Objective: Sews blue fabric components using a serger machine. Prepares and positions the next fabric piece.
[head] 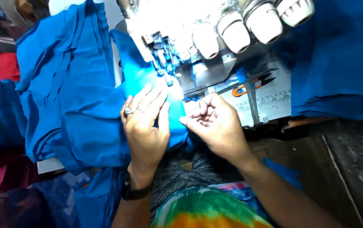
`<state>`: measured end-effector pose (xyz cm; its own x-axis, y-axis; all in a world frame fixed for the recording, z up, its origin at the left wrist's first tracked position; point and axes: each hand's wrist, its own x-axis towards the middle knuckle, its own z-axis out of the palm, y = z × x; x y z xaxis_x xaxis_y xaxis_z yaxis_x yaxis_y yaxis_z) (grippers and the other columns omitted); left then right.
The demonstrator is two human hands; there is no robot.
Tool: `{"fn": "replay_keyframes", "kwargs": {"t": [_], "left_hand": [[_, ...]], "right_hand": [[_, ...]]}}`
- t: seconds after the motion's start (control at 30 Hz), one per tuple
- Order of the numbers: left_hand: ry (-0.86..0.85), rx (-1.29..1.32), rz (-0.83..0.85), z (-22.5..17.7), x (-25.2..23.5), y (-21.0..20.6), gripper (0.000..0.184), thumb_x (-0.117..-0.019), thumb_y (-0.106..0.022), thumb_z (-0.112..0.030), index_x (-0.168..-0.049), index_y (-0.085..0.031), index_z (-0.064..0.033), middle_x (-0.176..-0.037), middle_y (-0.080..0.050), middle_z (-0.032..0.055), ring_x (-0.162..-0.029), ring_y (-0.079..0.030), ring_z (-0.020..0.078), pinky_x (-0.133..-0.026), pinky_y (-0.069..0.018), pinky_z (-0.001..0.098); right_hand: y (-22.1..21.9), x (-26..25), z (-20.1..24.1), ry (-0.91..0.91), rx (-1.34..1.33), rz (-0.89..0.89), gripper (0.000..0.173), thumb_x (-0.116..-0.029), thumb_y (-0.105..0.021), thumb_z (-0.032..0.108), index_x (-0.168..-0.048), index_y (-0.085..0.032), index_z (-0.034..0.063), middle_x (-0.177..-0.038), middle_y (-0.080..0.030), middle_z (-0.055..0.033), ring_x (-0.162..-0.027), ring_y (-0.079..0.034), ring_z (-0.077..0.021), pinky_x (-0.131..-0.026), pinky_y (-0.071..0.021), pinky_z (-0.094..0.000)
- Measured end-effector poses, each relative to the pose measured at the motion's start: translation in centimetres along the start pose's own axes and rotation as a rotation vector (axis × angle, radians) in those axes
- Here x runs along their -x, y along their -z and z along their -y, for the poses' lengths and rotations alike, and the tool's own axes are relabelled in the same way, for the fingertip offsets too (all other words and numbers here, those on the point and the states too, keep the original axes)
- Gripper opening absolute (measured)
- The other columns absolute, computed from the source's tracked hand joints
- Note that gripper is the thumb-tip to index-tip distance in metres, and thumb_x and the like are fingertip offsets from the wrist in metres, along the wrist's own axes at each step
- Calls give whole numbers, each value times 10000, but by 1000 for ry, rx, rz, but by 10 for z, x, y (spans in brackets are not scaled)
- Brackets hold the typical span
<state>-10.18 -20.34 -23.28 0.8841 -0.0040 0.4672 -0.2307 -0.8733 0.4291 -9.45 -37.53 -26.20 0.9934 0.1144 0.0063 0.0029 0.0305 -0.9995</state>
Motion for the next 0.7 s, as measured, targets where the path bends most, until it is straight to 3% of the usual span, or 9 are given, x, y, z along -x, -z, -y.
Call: {"fn": "replay_keyframes", "kwargs": {"t": [0.27, 0.37, 0.43, 0.53, 0.6, 0.7], "left_hand": [[-9, 29, 22, 10, -15, -2, 302, -1019, -563, -150, -1260, -744, -146, -1374, -668, -28, -1389, -525, 157, -1206, -336, 501], [-25, 47, 57, 13, -17, 1, 302, -1029, -562, -160, -1277, -734, -137, -1407, -646, -28, -1415, -497, 154, -1224, -322, 493], [-35, 62, 72, 11, -13, 7, 308, -1039, -560, -175, -1295, -722, -122, -1430, -630, -5, -1426, -487, 164, -1228, -316, 492], [-29, 89, 1, -4, -1, 15, 288, -1026, -555, -143, -1238, -740, -78, -1384, -660, 50, -1384, -539, 193, -1224, -338, 495], [-8, 76, -7, -13, 6, 14, 263, -1016, -588, -153, -1206, -757, -85, -1330, -692, 51, -1338, -576, 191, -1214, -329, 516], [39, 33, 25, -16, 16, 6, 282, -1018, -591, -186, -1246, -749, -135, -1357, -678, 4, -1362, -553, 168, -1229, -295, 533]], "right_hand": [[0, -8, 6, 57, 27, 1, 340, -830, -811, 7, -933, -507, 117, -853, -755, -14, -726, -738, -95, -625, -618, -225], [-1, -11, 7, 82, 27, -1, 338, -830, -809, 12, -931, -504, 117, -824, -744, -7, -681, -711, -76, -576, -582, -202], [0, -9, 5, 77, 18, 37, 347, -831, -807, 10, -980, -511, 112, -842, -737, -16, -691, -715, -91, -590, -599, -217], [5, -1, -5, 8, 7, 160, 381, -850, -813, 36, -1100, -534, 111, -944, -728, -38, -792, -741, -141, -696, -649, -279], [7, 7, -7, -18, 12, 168, 333, -866, -809, 75, -1085, -562, 117, -866, -716, -22, -698, -704, -120, -613, -611, -254], [9, 16, -2, 36, 12, 136, 280, -870, -799, 77, -1038, -579, 113, -827, -685, -8, -662, -663, -100, -580, -583, -226]]}}
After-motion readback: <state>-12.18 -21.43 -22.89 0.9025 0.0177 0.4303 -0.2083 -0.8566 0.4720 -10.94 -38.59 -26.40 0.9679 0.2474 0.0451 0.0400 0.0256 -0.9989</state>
